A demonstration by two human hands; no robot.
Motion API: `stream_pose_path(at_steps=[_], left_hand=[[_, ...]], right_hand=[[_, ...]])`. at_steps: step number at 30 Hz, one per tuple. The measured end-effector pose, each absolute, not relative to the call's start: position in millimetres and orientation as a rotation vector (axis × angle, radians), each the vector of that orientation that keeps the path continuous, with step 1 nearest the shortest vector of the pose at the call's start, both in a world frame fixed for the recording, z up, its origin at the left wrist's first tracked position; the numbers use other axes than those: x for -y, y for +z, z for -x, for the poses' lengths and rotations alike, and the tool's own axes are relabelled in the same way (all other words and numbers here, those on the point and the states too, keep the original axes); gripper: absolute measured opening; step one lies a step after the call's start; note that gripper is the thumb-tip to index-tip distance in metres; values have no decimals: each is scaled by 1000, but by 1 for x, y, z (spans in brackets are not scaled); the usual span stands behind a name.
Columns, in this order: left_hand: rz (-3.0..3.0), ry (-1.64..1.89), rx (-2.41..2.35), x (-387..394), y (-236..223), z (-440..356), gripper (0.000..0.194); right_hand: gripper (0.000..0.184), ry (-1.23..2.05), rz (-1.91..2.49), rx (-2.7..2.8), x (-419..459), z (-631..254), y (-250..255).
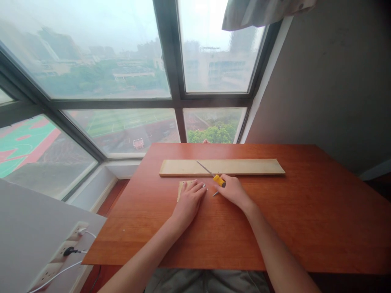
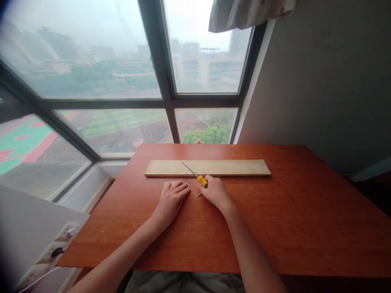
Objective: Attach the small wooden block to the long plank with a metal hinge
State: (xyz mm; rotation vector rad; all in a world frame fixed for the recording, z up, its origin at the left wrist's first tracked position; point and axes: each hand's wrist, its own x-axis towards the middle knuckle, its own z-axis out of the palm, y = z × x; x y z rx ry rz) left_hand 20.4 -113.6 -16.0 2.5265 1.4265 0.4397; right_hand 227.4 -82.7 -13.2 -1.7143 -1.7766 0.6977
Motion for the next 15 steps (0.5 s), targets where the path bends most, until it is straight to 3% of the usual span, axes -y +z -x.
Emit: stream_pose_path(at_steps=[10,15], left_hand=[[-2519,499,-1354,126,-11,-51,40],[-2534,495,-1348,130,-12,-53,49]], right_hand=[[2,583,1843,2030,91,-224,-8],[5,602,1831,2020,89,-226,-7]])
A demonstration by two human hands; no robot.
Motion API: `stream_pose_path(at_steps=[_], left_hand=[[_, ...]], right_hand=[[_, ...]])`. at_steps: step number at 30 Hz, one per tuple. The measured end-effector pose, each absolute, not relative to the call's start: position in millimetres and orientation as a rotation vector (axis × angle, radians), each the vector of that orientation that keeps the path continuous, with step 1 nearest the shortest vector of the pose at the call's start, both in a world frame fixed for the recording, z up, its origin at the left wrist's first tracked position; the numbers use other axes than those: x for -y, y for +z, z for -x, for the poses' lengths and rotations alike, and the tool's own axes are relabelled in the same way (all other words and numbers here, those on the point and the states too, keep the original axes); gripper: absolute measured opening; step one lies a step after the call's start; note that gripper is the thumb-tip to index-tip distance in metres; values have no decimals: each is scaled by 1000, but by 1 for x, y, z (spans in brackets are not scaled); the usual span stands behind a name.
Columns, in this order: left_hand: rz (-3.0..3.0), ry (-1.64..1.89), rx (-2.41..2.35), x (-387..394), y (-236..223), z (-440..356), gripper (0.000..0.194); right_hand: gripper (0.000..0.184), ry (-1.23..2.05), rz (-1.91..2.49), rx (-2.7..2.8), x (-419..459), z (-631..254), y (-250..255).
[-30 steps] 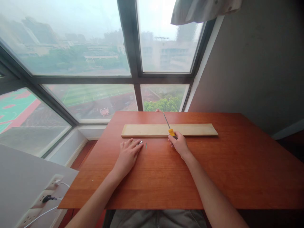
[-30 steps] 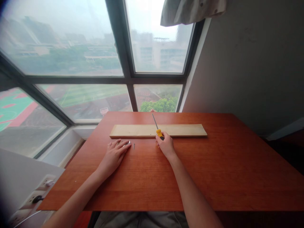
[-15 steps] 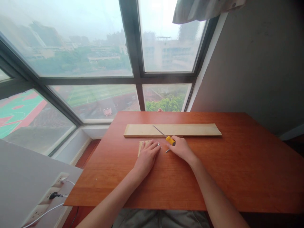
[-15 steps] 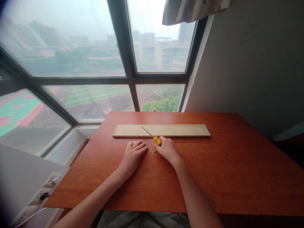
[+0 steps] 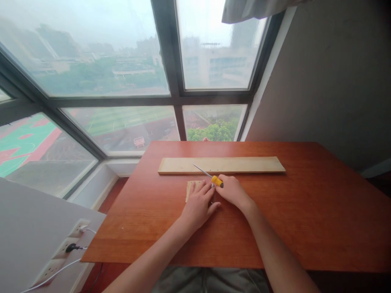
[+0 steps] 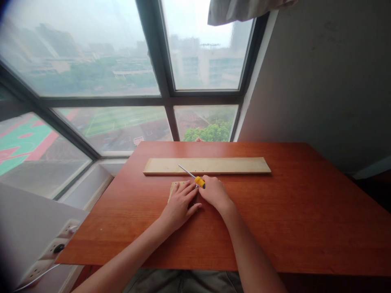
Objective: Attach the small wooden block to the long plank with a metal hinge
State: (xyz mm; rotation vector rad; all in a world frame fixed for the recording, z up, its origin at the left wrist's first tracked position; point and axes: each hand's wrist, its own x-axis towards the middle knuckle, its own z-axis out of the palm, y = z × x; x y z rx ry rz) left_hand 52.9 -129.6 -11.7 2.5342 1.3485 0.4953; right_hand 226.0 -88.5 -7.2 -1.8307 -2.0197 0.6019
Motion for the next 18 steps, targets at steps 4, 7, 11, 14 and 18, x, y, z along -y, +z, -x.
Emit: stream_pose_path(at_steps=[4,7,11,14,18], left_hand=[[-2540,481,-1363,129,-11,-56,41],[-2544,471,-1365,128,-10,-63,36],[-2570,492,-1367,123,-14,-79,31],[-2581,516,-1397,118,-18,-93,29],[-2562,519,-1467,113,-20,-105,29]], right_hand=[[7,605,1818,1998,88,-228,-8],[8,587,1827,1966,85,-231,-9],[12,540,1870,1911,79,-241,-13],[13,504,1903,1871,75,-249,-14],[14,478,1923,1832,73,-256,-14]])
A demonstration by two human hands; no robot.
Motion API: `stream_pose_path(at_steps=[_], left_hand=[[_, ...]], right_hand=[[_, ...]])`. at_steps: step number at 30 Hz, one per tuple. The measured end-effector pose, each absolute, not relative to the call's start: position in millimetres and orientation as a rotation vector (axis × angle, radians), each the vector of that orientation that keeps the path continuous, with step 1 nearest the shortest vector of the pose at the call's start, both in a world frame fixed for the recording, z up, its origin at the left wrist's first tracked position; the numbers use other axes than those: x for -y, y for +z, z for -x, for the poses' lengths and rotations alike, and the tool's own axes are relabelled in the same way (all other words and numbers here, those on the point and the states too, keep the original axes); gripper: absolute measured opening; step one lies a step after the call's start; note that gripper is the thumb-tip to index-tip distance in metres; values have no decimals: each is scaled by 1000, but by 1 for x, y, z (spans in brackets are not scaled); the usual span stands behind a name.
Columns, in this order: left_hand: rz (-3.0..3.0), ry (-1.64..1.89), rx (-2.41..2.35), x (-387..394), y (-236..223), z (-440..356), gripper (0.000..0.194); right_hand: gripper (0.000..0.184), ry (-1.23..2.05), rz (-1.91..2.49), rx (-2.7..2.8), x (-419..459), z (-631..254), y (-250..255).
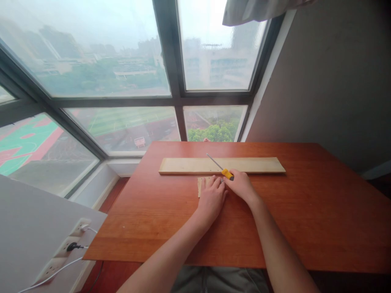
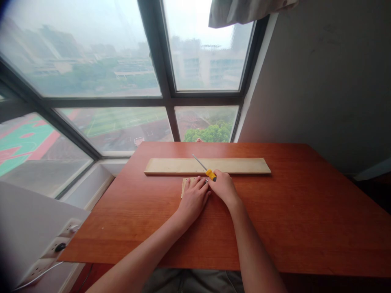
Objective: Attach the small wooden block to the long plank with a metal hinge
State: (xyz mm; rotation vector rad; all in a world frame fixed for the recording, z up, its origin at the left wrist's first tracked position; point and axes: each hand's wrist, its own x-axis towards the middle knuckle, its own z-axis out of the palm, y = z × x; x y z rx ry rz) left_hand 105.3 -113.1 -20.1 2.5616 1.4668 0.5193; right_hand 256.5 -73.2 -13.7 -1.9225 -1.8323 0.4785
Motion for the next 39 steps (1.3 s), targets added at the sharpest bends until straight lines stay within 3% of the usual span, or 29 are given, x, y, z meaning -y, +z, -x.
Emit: stream_pose_path(at_steps=[21,39], left_hand=[[-2299,731,-1414,111,-10,-67,46],[-2421,876,-1335,103,-15,-44,31]], right_hand=[[16,497,1869,1829,73,-264,-13],[16,536,1804,1904,75,-252,-14]])
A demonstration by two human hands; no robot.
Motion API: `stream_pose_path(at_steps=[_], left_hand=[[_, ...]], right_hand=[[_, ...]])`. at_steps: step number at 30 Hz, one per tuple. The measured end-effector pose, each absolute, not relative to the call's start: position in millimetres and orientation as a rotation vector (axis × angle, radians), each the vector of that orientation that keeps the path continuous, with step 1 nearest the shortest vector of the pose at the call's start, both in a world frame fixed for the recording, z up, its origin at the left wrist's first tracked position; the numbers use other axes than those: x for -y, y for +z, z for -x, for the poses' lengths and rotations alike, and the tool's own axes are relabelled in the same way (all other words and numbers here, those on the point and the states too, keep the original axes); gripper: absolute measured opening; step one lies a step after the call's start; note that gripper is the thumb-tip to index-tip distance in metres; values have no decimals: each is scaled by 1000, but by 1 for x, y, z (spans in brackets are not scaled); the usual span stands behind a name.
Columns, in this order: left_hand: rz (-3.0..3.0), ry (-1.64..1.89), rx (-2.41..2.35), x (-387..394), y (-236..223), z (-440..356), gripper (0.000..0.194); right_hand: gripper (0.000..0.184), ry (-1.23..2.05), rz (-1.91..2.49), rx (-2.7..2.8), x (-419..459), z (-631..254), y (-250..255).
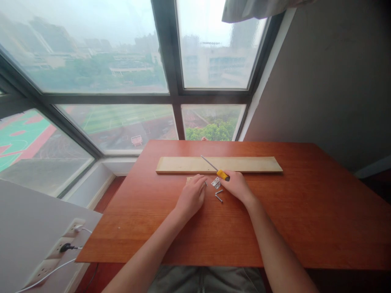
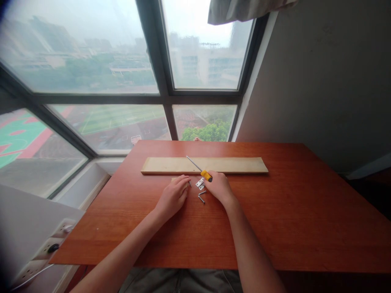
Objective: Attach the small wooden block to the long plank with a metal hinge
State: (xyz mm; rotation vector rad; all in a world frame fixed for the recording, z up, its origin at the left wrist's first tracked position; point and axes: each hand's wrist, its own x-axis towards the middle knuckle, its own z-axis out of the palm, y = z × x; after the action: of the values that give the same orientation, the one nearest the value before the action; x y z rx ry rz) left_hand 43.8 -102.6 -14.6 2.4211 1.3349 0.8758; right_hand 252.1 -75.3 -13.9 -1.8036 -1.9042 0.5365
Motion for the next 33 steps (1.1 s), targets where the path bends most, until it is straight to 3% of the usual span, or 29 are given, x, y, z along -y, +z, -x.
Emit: stream_pose_path(at_steps=[14,27,33], left_hand=[[-2561,751,-1211,108,-5,-47,27],[-2491,822,-1355,105,-12,-37,29],[-2541,695,-1443,107,-2,-46,25]], right_hand=[[15,481,1870,1903,77,-246,-15],[16,510,1891,1857,75,-261,-8],[18,533,1890,1871,75,-260,-9]])
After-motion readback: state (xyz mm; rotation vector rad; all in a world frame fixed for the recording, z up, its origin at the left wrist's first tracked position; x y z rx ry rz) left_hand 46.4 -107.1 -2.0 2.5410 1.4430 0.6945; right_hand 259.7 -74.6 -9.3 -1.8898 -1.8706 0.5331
